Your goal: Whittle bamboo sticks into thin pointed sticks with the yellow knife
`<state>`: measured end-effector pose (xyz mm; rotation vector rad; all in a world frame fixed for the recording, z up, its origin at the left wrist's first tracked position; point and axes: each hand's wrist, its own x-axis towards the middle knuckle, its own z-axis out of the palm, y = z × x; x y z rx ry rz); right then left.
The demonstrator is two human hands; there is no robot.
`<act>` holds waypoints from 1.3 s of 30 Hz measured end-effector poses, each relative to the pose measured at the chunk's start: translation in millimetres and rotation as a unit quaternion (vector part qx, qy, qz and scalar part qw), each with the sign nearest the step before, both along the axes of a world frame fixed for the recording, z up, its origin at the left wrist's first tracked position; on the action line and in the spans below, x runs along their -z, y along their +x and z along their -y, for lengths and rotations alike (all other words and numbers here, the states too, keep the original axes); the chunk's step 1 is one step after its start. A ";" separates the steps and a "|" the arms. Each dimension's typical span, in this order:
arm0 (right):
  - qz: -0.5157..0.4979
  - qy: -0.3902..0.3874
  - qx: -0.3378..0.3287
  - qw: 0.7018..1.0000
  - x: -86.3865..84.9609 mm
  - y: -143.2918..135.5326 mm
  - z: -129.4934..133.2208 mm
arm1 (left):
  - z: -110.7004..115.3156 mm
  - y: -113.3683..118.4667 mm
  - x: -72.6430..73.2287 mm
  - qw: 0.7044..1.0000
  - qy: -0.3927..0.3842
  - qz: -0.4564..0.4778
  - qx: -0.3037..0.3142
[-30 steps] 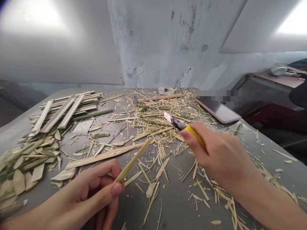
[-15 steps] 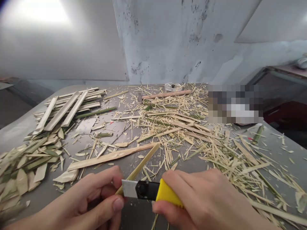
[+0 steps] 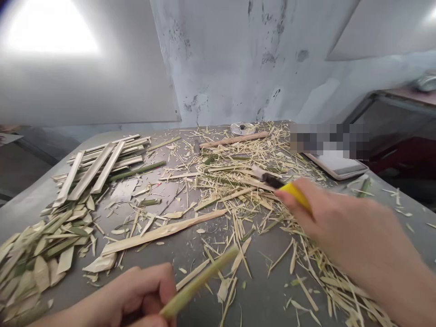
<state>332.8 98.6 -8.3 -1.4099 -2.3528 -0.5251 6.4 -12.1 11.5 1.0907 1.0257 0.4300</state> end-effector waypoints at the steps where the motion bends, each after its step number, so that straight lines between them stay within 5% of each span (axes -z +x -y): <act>1: -0.008 0.005 0.045 0.999 -4.3 6.3 -6.0 | -0.6 -0.9 1.2 0.999 -0.021 0.017 0.022; 4: -0.060 0.006 0.039 0.997 -15.2 9.3 -9.1 | -4.1 -1.4 6.9 0.995 -0.041 0.087 -0.011; 10: -0.104 -0.016 -0.167 0.980 -9.1 -19.2 11.2 | -7.8 0.2 10.4 0.987 -0.009 0.159 0.000; 21: -0.172 -0.065 -0.149 0.972 -6.5 -22.3 15.0 | -11.7 -2.7 26.5 0.977 0.021 0.209 0.014; 31: -0.130 -0.106 -0.336 0.927 -0.8 -32.6 24.1 | -16.0 -4.0 29.2 0.969 -0.004 0.247 -0.010; 39: -0.088 -0.104 -0.376 0.917 5.2 -40.4 32.4 | -13.4 -5.9 16.3 0.973 -0.023 0.227 0.028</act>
